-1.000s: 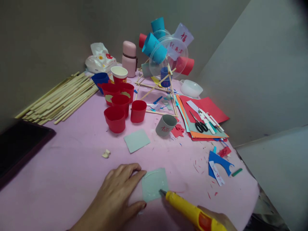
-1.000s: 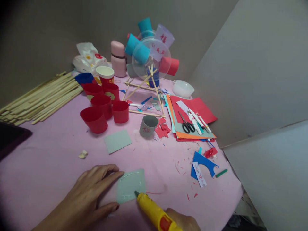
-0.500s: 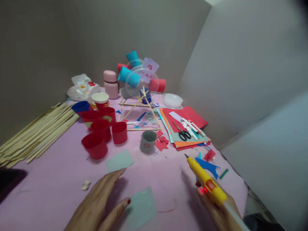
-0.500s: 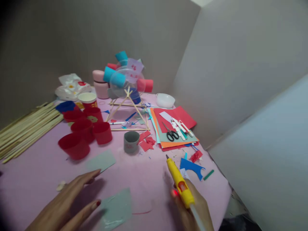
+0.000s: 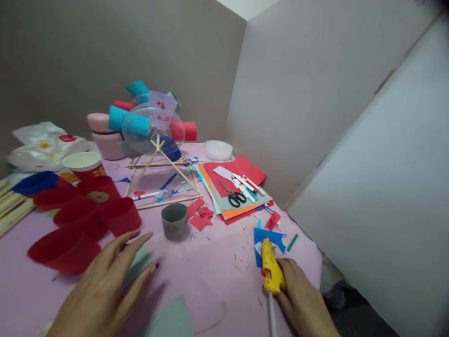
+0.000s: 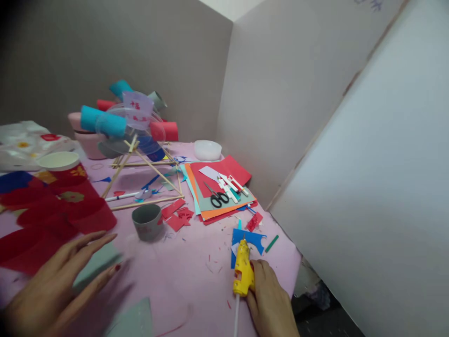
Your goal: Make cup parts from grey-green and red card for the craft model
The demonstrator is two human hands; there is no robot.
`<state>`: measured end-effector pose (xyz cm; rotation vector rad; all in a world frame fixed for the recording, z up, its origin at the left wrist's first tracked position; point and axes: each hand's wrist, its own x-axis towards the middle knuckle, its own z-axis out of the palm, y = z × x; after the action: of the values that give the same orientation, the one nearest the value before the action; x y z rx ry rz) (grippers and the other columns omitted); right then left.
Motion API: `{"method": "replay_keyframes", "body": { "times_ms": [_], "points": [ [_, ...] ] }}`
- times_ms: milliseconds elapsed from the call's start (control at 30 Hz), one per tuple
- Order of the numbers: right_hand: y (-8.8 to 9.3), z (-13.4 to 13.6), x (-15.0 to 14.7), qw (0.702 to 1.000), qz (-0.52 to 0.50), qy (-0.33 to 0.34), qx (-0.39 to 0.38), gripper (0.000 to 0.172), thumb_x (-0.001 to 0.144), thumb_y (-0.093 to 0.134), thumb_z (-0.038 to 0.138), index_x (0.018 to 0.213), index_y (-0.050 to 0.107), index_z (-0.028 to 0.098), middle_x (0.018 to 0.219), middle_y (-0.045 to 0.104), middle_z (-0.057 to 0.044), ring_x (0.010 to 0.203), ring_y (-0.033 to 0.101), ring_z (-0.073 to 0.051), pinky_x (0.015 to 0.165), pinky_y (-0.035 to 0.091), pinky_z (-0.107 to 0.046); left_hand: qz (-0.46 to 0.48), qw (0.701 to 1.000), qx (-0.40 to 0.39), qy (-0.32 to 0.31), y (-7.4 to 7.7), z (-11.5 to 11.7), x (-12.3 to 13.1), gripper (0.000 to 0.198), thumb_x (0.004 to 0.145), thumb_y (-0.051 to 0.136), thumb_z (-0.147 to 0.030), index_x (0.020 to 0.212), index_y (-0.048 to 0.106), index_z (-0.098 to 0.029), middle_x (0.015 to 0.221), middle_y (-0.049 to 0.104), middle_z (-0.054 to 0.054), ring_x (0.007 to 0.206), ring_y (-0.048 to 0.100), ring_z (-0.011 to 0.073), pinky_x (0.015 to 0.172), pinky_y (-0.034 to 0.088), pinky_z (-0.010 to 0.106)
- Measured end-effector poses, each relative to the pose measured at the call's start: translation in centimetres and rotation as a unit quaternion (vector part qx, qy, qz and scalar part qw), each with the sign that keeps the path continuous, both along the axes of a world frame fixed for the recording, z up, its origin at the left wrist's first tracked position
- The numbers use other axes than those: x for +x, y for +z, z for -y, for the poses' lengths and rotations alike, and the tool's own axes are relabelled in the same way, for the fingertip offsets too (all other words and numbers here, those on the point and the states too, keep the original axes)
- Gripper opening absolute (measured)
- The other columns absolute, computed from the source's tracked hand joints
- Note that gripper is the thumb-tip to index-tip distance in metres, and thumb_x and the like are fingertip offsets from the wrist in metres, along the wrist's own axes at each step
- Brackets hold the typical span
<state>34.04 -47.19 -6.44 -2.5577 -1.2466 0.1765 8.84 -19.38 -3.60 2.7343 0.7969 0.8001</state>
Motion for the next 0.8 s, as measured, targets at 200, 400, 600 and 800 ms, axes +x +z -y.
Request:
{"method": "replay_keyframes", "body": {
  "times_ms": [200,400,600,800],
  "points": [
    [-2.4,2.3,3.1,0.997,0.017,0.074,-0.015,0.049,0.087,0.045,0.032,0.127,0.045,0.004,0.131,0.052,-0.023,0.121,0.053,-0.027,0.101,0.045,-0.039,-0.016,0.999,-0.005,0.031,1.9,1.2,2.1,0.041,0.092,0.038,-0.043,0.127,0.046,-0.023,0.131,0.042,0.014,0.114,0.053,0.0305,0.09,0.049,0.049],
    [0.9,2.7,3.9,0.977,0.109,0.133,0.129,0.04,0.087,0.05,0.033,0.12,0.052,0.01,0.115,0.064,-0.02,0.103,0.066,-0.027,0.079,0.059,-0.035,-0.015,0.996,-0.065,0.052,2.9,1.2,4.2,0.037,0.093,0.039,-0.036,0.127,0.048,-0.025,0.134,0.037,0.014,0.119,0.049,0.0302,0.087,0.05,0.045],
    [4.7,-1.2,-3.4,0.961,-0.009,0.109,0.253,0.026,0.088,0.052,0.022,0.113,0.052,0.025,0.115,0.063,-0.008,0.107,0.062,-0.018,0.08,0.056,-0.023,0.027,0.997,-0.078,0.009,3.0,-0.5,5.4,0.031,0.092,0.036,-0.039,0.101,0.06,-0.021,0.125,0.049,0.011,0.111,0.054,0.0295,0.089,0.047,0.046],
    [4.0,-5.6,-9.1,0.919,-0.161,0.133,0.335,0.041,0.081,0.058,0.017,0.119,0.049,0.03,0.113,0.06,-0.003,0.094,0.062,-0.016,0.075,0.054,-0.022,0.055,0.995,-0.082,-0.032,4.9,1.2,2.4,0.025,0.093,0.04,-0.042,0.093,0.058,-0.026,0.116,0.055,0.005,0.107,0.058,0.0229,0.083,0.049,0.034]
  ]
}}
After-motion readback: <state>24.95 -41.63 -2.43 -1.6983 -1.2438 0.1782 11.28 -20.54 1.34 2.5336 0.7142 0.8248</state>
